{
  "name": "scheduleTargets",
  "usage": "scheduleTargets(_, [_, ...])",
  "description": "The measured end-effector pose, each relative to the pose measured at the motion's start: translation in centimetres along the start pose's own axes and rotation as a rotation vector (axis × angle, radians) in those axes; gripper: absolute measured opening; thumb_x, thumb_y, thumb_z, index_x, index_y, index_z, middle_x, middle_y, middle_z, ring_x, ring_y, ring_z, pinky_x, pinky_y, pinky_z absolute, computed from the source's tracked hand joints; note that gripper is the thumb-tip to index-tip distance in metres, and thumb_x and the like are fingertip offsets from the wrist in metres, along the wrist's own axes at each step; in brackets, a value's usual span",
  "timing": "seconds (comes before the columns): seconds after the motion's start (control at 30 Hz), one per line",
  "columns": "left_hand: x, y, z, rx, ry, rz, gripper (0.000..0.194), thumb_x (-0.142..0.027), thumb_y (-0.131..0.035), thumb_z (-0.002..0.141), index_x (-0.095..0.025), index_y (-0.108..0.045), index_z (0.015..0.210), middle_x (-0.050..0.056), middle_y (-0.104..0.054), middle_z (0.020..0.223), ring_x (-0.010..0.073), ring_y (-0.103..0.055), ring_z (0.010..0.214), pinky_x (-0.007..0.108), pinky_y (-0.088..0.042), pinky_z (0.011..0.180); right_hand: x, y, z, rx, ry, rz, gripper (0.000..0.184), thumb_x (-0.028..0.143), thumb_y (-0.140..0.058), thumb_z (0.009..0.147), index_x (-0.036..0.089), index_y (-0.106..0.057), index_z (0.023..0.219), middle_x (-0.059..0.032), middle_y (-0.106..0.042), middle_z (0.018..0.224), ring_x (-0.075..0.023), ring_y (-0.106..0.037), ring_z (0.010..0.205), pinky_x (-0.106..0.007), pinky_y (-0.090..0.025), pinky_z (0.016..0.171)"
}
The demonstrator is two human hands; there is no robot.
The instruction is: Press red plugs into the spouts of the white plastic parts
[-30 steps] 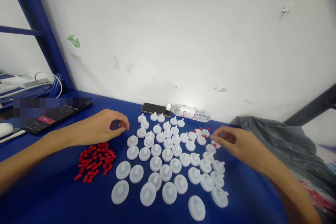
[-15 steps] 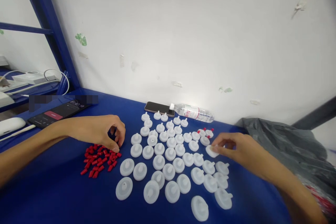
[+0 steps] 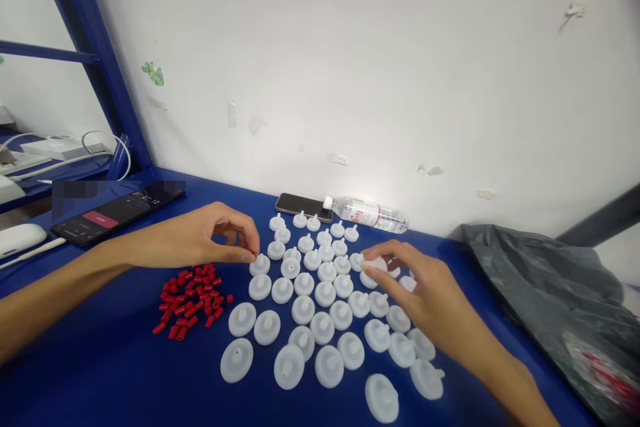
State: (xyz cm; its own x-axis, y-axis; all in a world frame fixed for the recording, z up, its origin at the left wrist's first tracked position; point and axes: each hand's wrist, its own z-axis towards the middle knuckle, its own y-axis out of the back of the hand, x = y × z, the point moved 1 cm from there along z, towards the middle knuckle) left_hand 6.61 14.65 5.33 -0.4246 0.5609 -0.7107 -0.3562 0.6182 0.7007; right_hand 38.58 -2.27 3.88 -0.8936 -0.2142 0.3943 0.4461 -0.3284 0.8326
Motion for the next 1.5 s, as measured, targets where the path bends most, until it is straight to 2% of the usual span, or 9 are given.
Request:
scheduleTargets(0.1, [-1.0, -1.1, -0.2, -0.074, -0.093, -0.115, 0.023, -0.044, -0.069, 0.099, -0.028, -0.081, 0.108, 0.001, -0.080, 0.101, 0.0165, -0.071, 0.090, 0.025, -0.056, 0.080, 1.7, -1.5, -0.3, -0.075, 0.154, -0.039, 0.017, 0.043, -0.064, 0.104, 0.029, -0.069, 0.112, -0.0008, -0.076, 0.097, -0.0192, -0.072, 0.084, -0.030, -0.057, 0.067])
scheduleTargets(0.23, [-2.7, -3.2, -0.4, -0.150, -0.132, -0.221, 0.022, -0.044, -0.068, 0.100, -0.028, -0.083, 0.104, 0.001, -0.082, 0.099, 0.0171, -0.074, 0.087, 0.026, -0.060, 0.077, 3.5, -3.5, -1.0, -0.113, 0.316, -0.027, 0.025, 0.048, -0.063, 0.105, 0.025, -0.068, 0.112, -0.0023, -0.077, 0.099, -0.0203, -0.071, 0.088, -0.034, -0.054, 0.078])
scheduleTargets(0.57, [-4.6, -7.6, -1.1, -0.208, -0.246, -0.355, 0.010, -0.032, -0.075, 0.096, -0.029, -0.085, 0.097, 0.000, -0.083, 0.099, 0.0171, -0.077, 0.090, 0.025, -0.061, 0.077, 5.8, -4.7, -1.5, -0.192, 0.452, 0.007, 0.031, 0.052, -0.064, 0.102, 0.022, -0.068, 0.106, 0.0026, -0.077, 0.092, -0.0149, -0.067, 0.075, -0.033, -0.047, 0.072])
scheduleTargets(0.9, [-4.4, -8.2, -1.1, -0.207, -0.323, -0.377, 0.014, -0.027, -0.076, 0.096, -0.033, -0.088, 0.102, 0.002, -0.082, 0.097, 0.0150, -0.076, 0.080, 0.021, -0.060, 0.066, 6.1, -4.8, -1.8, -0.246, 0.487, -0.046, 0.025, 0.045, -0.066, 0.104, 0.021, -0.070, 0.109, 0.0004, -0.078, 0.094, -0.0144, -0.070, 0.076, -0.034, -0.048, 0.070])
scheduleTargets(1.07, [-4.6, -8.3, -1.1, -0.206, -0.315, -0.365, 0.012, -0.029, -0.078, 0.094, -0.035, -0.087, 0.099, 0.001, -0.080, 0.101, 0.0144, -0.076, 0.085, 0.020, -0.062, 0.072, 6.1, -4.4, -1.6, -0.258, 0.500, -0.052, 0.028, 0.048, -0.065, 0.103, 0.021, -0.072, 0.109, 0.0005, -0.080, 0.096, -0.0138, -0.071, 0.076, -0.034, -0.049, 0.070])
scheduleTargets(1.13, [-4.7, -8.3, -1.3, -0.223, -0.285, -0.373, 0.019, -0.029, -0.082, 0.090, -0.036, -0.084, 0.107, 0.000, -0.079, 0.106, 0.0141, -0.075, 0.087, 0.019, -0.062, 0.071, 6.3, -4.1, -1.6, -0.274, 0.531, -0.072, 0.025, 0.044, -0.066, 0.104, 0.020, -0.074, 0.107, 0.0001, -0.081, 0.099, -0.0135, -0.071, 0.077, -0.033, -0.050, 0.071])
scheduleTargets(1.3, [-4.2, -9.4, -3.0, -0.220, -0.182, -0.242, 0.077, -0.036, -0.094, 0.072, -0.043, -0.063, 0.142, 0.001, -0.070, 0.140, 0.0178, -0.076, 0.096, 0.022, -0.065, 0.079, 7.6, -3.8, -1.7, -0.380, 0.642, -0.066, 0.014, 0.021, -0.066, 0.105, 0.021, -0.075, 0.096, 0.0028, -0.084, 0.107, -0.0108, -0.070, 0.080, -0.029, -0.054, 0.075])
scheduleTargets(1.4, [-4.0, -10.6, -3.9, -0.240, -0.159, -0.195, 0.074, -0.036, -0.088, 0.072, -0.039, -0.064, 0.141, 0.001, -0.077, 0.127, 0.0227, -0.078, 0.104, 0.026, -0.065, 0.088, 8.3, -4.1, -1.8, -0.433, 0.651, -0.062, 0.023, 0.013, -0.061, 0.106, 0.023, -0.075, 0.089, 0.0084, -0.085, 0.098, -0.0076, -0.067, 0.075, -0.023, -0.054, 0.073])
scheduleTargets(1.5, [-4.5, -11.2, -3.9, -0.223, -0.186, -0.236, 0.057, -0.028, -0.077, 0.072, -0.034, -0.072, 0.129, -0.003, -0.082, 0.104, 0.0179, -0.079, 0.088, 0.020, -0.063, 0.077, 8.5, -4.3, -2.0, -0.483, 0.686, -0.048, 0.031, 0.014, -0.056, 0.109, 0.023, -0.076, 0.087, 0.0122, -0.084, 0.098, -0.0058, -0.065, 0.073, -0.023, -0.053, 0.068])
